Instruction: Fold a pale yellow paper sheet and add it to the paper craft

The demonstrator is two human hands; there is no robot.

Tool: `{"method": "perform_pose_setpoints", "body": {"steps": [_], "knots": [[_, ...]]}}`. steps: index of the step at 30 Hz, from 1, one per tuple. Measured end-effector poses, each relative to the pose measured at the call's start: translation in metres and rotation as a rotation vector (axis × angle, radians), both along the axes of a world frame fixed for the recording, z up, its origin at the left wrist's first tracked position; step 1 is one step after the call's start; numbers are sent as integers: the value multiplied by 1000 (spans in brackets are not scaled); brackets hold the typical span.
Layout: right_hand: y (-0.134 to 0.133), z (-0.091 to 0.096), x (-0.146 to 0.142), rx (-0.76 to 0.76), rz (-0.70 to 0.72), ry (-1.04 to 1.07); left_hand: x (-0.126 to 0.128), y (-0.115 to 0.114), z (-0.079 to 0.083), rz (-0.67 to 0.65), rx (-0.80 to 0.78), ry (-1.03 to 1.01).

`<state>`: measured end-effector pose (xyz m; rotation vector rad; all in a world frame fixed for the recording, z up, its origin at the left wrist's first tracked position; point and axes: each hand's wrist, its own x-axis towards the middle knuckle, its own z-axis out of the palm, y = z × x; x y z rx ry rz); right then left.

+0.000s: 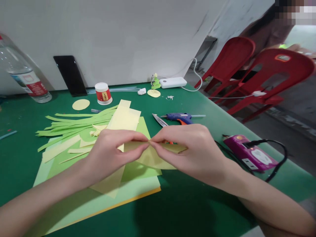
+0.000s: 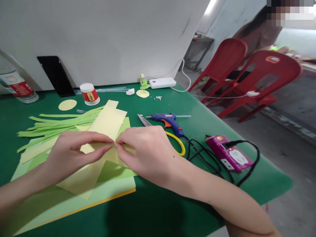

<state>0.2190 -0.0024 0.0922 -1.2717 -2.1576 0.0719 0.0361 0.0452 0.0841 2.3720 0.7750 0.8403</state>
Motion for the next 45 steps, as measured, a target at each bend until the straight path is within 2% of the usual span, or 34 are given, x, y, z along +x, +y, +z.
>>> {"method": "perform_pose_setpoints", "body": {"steps": [3,7,9,14,17,20,24,29,36,39,45], "knots": [[0,-4,-2,8,7,-12,4,-9,-3,0,87,17],[0,-8,-5,43,25,-22,3,-9,-3,27,63,9],[-1,-9,-6,65,21,-29,0,-1,-2,52,-6,12],[-6,-2,-4,129,-49,-40,-12,32,0,208,-326,-78],[-6,2,0,105,-59,-40,-14,40,1,227,-385,-233],[-3,1,1,57,-38,-16,-10,28,2,113,-301,-233],[1,-4,-2,36,1,6,-3,7,1,-30,13,-52],[1,-7,-5,50,38,14,0,2,-3,-55,159,-28],[1,-12,-3,95,47,-10,0,1,-3,10,140,46],[4,-13,-1,96,14,-43,-2,7,-3,77,38,55],[13,-6,4,43,-52,-18,-14,34,1,264,-147,-4]]}}
